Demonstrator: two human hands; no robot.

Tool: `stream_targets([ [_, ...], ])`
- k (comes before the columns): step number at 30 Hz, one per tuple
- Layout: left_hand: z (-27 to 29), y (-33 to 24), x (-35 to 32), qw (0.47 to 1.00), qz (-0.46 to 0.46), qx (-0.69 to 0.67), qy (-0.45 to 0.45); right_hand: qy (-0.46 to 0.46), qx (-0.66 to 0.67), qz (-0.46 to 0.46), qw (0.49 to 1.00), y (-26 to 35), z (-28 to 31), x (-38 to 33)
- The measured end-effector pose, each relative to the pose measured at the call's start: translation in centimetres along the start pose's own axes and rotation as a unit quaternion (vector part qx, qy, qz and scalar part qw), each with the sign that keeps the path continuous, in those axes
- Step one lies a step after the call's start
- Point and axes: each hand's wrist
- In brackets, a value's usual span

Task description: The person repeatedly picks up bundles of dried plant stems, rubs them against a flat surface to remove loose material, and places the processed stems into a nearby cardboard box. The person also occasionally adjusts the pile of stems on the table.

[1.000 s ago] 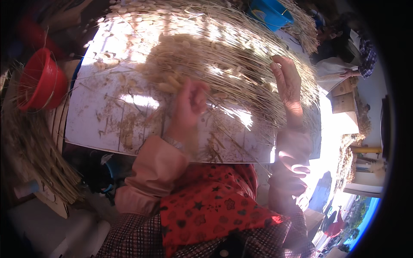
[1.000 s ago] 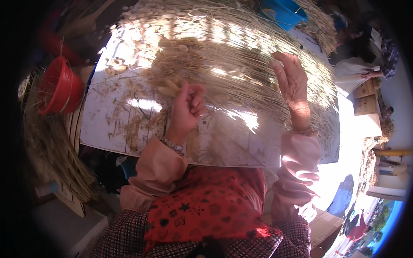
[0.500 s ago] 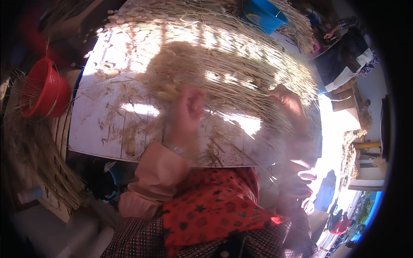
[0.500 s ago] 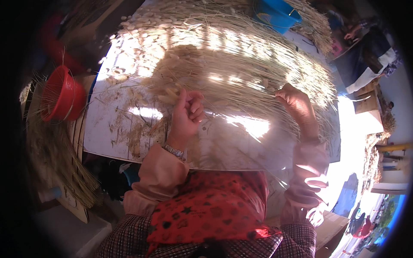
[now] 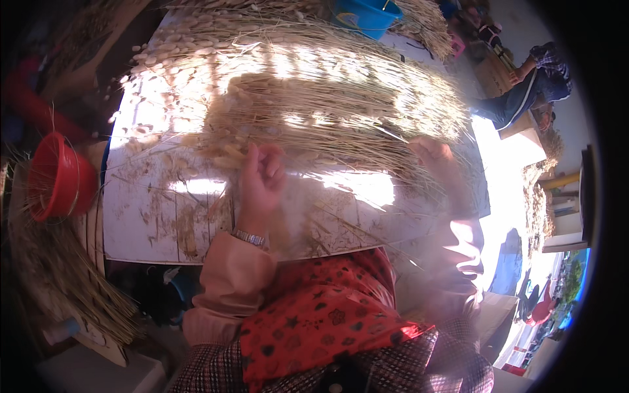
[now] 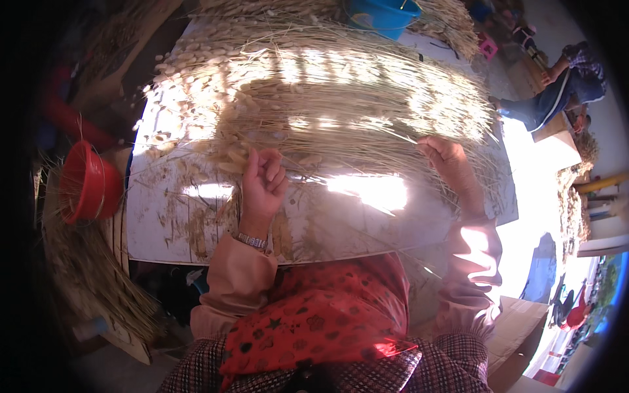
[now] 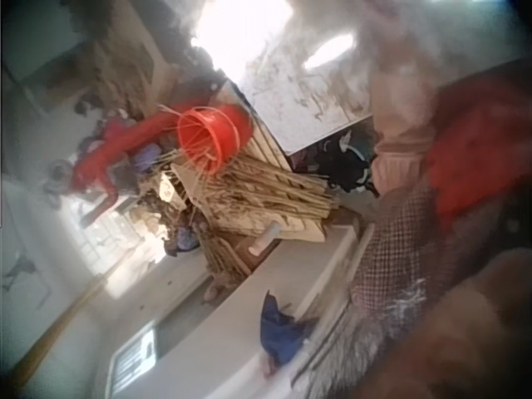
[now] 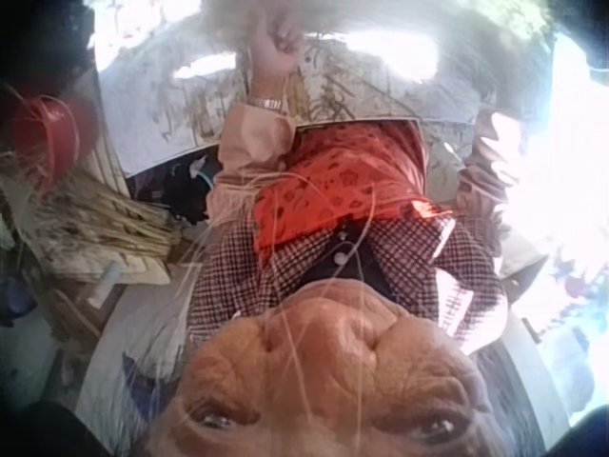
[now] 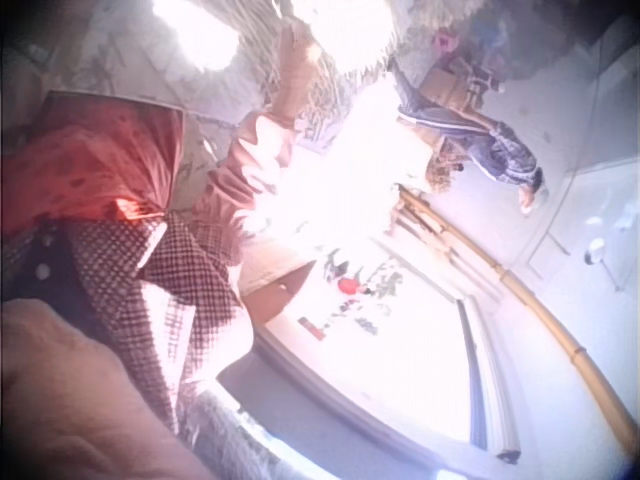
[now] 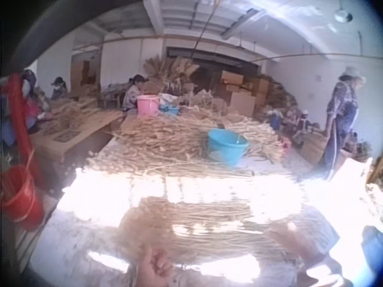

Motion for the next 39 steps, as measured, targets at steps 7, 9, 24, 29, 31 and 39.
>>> stream_targets([
  [7, -0.1, 0.0, -0.1, 1.000, 0.006, 0.003, -0.026, -0.183, 0.143, 0.042, 0.972, -3.3, 8.1, 0.9],
  [9, -0.1, 0.0, -0.1, 1.000, 0.003, 0.004, -0.013, -0.304, 0.128, 0.042, 0.943, -5.0, 9.3, 0.4],
  [24, 0.0, -0.3, 0.1, 1.000, 0.000, 0.017, -0.013, -0.002, 0.086, 0.282, 0.956, 6.6, -13.8, 9.6],
  [29, 0.2, -0.4, 0.2, 0.999, -0.007, 0.041, -0.001, 0.027, -0.018, 0.353, 0.935, 8.8, -9.9, 9.3],
  [31, 0.3, -0.3, 0.3, 0.999, 0.006, 0.035, -0.003, -0.102, -0.179, 0.335, 0.919, 8.9, -5.7, 9.1],
  [39, -0.1, -0.1, -0.1, 0.998, -0.009, 0.038, -0.054, 0.147, -0.220, 0.246, 0.932, 7.9, -6.2, 5.8],
])
Point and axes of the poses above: each hand's wrist, its own x-axis towards the middle knuckle, its own z-axis out of the back of the hand, y = z × x, and after that the axes turned 5 degrees about -y, right-handed
